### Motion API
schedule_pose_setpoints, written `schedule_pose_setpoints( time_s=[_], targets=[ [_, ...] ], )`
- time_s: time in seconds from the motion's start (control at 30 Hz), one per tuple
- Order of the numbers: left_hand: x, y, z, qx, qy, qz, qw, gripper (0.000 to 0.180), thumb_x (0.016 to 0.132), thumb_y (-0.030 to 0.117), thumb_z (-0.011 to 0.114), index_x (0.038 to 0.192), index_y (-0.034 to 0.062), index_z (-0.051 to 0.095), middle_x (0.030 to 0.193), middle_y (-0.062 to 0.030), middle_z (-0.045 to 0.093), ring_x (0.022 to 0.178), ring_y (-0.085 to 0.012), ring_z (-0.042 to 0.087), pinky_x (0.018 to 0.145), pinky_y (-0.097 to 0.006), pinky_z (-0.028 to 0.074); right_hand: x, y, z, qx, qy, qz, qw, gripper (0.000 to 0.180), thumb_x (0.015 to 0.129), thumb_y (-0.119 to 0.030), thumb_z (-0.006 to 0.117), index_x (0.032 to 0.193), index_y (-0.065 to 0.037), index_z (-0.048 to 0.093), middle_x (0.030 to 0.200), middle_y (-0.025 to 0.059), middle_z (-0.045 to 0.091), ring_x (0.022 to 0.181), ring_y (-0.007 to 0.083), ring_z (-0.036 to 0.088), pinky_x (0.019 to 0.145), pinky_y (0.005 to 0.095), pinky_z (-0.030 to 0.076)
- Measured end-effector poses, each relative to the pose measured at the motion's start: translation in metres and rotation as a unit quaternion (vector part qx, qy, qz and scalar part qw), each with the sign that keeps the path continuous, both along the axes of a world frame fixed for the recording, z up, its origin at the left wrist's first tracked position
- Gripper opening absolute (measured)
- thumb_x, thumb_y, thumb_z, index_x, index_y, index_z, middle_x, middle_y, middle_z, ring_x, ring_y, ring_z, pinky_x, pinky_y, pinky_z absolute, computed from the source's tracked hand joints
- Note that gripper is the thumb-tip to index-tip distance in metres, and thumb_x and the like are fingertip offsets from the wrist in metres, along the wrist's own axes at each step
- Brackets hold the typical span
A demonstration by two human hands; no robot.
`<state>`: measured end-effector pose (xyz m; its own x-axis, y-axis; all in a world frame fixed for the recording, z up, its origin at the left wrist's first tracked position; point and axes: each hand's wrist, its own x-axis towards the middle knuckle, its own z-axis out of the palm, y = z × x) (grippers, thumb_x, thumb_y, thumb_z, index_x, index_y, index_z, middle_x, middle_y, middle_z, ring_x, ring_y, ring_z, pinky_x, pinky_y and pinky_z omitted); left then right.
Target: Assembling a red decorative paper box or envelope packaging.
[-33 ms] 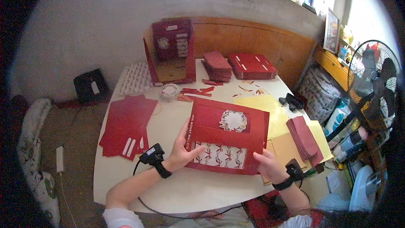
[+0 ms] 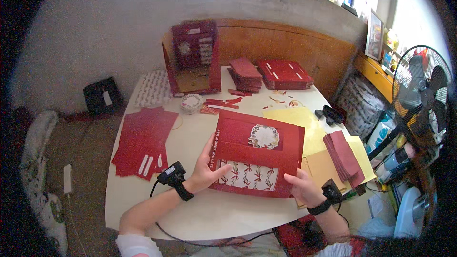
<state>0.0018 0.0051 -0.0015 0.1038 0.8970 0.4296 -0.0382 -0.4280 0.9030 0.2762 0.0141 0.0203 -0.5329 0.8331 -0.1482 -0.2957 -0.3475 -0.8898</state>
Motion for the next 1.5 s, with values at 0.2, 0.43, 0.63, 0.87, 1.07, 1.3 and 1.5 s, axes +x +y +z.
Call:
schedule_pose_setpoints(
  time_s=[0.2, 0.43, 0.63, 0.87, 1.07, 1.3, 1.5],
  targets=[
    [-0.001, 0.002, 0.004, -0.022, 0.002, -0.013, 1.0, 0.084, 0.075, 0.005, 0.063, 0.136, -0.0031, 0.006, 0.134, -0.0158, 0.03, 0.121, -0.0198, 0.035, 0.101, -0.031, 0.029, -0.006, 0.0, -0.002, -0.059, 0.004, -0.016, 0.998, 0.042, 0.078, -0.007, 0.059, 0.117, 0.0, 0.044, 0.114, 0.0099, 0.054, 0.102, 0.022, 0.054, 0.089, 0.036, 0.043],
    [-0.004, 0.006, -0.003, -0.039, -0.01, -0.018, 0.999, 0.08, 0.075, 0.002, 0.06, 0.136, -0.0025, 0.008, 0.133, -0.0152, 0.031, 0.12, -0.02, 0.036, 0.1, -0.032, 0.031, -0.017, -0.007, -0.006, -0.052, -0.012, -0.075, 0.996, 0.043, 0.077, -0.007, 0.061, 0.117, -0.002, 0.045, 0.112, 0.0091, 0.055, 0.1, 0.0214, 0.055, 0.087, 0.0372, 0.044],
    [-0.004, 0.001, -0.001, -0.06, -0.015, -0.008, 0.998, 0.072, 0.076, 0.001, 0.059, 0.134, -0.0023, 0.017, 0.127, -0.0122, 0.039, 0.116, -0.0171, 0.041, 0.097, -0.031, 0.034, -0.012, -0.01, -0.014, -0.012, -0.024, -0.076, 0.997, 0.045, 0.078, -0.009, 0.061, 0.119, -0.002, 0.043, 0.116, 0.0086, 0.053, 0.104, 0.0209, 0.053, 0.09, 0.036, 0.042],
    [-0.003, -0.001, -0.002, -0.048, -0.007, -0.001, 0.999, 0.065, 0.077, 0.003, 0.059, 0.131, -0.0021, 0.024, 0.119, -0.0096, 0.047, 0.108, -0.0151, 0.048, 0.092, -0.029, 0.038, -0.006, -0.005, -0.015, -0.036, -0.02, -0.008, 0.999, 0.046, 0.078, -0.011, 0.06, 0.12, -0.001, 0.043, 0.115, 0.009, 0.053, 0.103, 0.0203, 0.053, 0.089, 0.0336, 0.042],
    [-0.005, 0.001, -0.003, -0.048, 0.023, -0.029, 0.998, 0.064, 0.076, 0.004, 0.061, 0.13, -0.0014, 0.025, 0.119, -0.0093, 0.046, 0.108, -0.0143, 0.047, 0.092, -0.029, 0.038, -0.005, -0.001, -0.006, -0.086, -0.025, 0.062, 0.994, 0.047, 0.076, -0.005, 0.06, 0.121, -0.004, 0.044, 0.118, 0.0098, 0.052, 0.106, 0.0221, 0.052, 0.091, 0.0357, 0.042],
    [-0.004, 0.0, -0.006, -0.064, 0.006, -0.046, 0.997, 0.063, 0.076, 0.004, 0.061, 0.127, 0.0007, 0.024, 0.113, -0.0063, 0.046, 0.102, -0.0115, 0.047, 0.086, -0.027, 0.041, -0.002, 0.001, -0.012, -0.071, 0.073, 0.1, 0.99, 0.053, 0.074, -0.001, 0.061, 0.123, -0.004, 0.042, 0.119, 0.0107, 0.052, 0.107, 0.023, 0.052, 0.093, 0.0374, 0.041],
    [-0.004, 0.001, -0.006, -0.084, 0.005, -0.055, 0.995, 0.064, 0.076, 0.003, 0.062, 0.127, 0.0013, 0.024, 0.114, -0.0067, 0.045, 0.101, -0.0116, 0.047, 0.085, -0.027, 0.041, -0.002, 0.004, -0.023, -0.092, 0.093, 0.092, 0.987, 0.055, 0.072, 0.001, 0.06, 0.123, -0.005, 0.042, 0.12, 0.0106, 0.051, 0.107, 0.0239, 0.052, 0.094, 0.0389, 0.04]
  ],
)
